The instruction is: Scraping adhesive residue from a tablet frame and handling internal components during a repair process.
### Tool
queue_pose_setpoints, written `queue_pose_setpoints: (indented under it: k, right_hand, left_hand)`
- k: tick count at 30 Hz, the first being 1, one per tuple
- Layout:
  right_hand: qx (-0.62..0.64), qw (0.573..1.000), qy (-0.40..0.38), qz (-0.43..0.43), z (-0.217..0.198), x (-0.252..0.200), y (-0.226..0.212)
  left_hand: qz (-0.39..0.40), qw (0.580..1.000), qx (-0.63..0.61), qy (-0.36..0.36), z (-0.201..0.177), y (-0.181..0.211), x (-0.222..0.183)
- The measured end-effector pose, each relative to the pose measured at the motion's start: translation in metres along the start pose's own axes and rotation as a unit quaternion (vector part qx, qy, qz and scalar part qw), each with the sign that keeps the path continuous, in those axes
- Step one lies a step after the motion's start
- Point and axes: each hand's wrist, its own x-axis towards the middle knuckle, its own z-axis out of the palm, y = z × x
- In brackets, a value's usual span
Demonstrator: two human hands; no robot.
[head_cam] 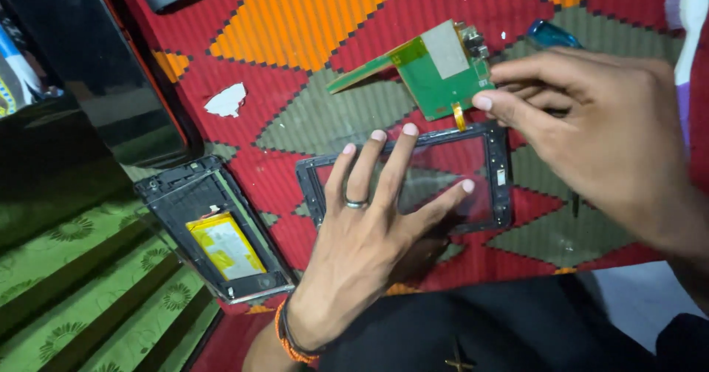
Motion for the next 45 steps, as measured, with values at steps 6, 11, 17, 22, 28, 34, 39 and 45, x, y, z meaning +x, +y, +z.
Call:
queue_pose_setpoints:
  k: [6,11,17,22,28,34,39,45]
  right_hand:
    - [-0.027,0.999,-0.033,0.009,-0.013,0.004,-0.013]
    - [0.04,0.997,-0.011,0.063,-0.009,-0.012,0.013]
    - [0.08,0.997,-0.021,0.005,-0.012,0.006,0.012]
    - [0.074,0.995,-0.054,-0.027,-0.015,0.011,0.014]
    - [0.078,0.995,-0.059,0.006,-0.017,-0.003,0.008]
    - [0.082,0.992,-0.095,-0.001,-0.017,-0.009,0.002]
    - [0.068,0.988,-0.13,0.045,-0.009,-0.025,-0.025]
    - [0.08,0.98,-0.181,0.01,0.0,-0.025,-0.037]
  left_hand:
    - [-0.009,0.998,-0.059,0.019,0.004,-0.004,-0.001]
    - [-0.013,0.996,-0.083,0.004,0.006,-0.007,-0.002]
    - [-0.008,0.996,-0.093,0.005,0.007,-0.007,-0.003]
    - [-0.012,0.996,-0.091,0.012,0.007,-0.008,-0.005]
    - [-0.003,0.996,-0.091,0.012,0.007,-0.009,-0.006]
    - [-0.006,0.991,-0.13,0.039,-0.003,-0.007,-0.005]
    - [-0.039,0.947,-0.203,0.248,-0.027,0.001,-0.007]
    - [0.01,0.937,-0.242,0.253,-0.027,0.001,-0.015]
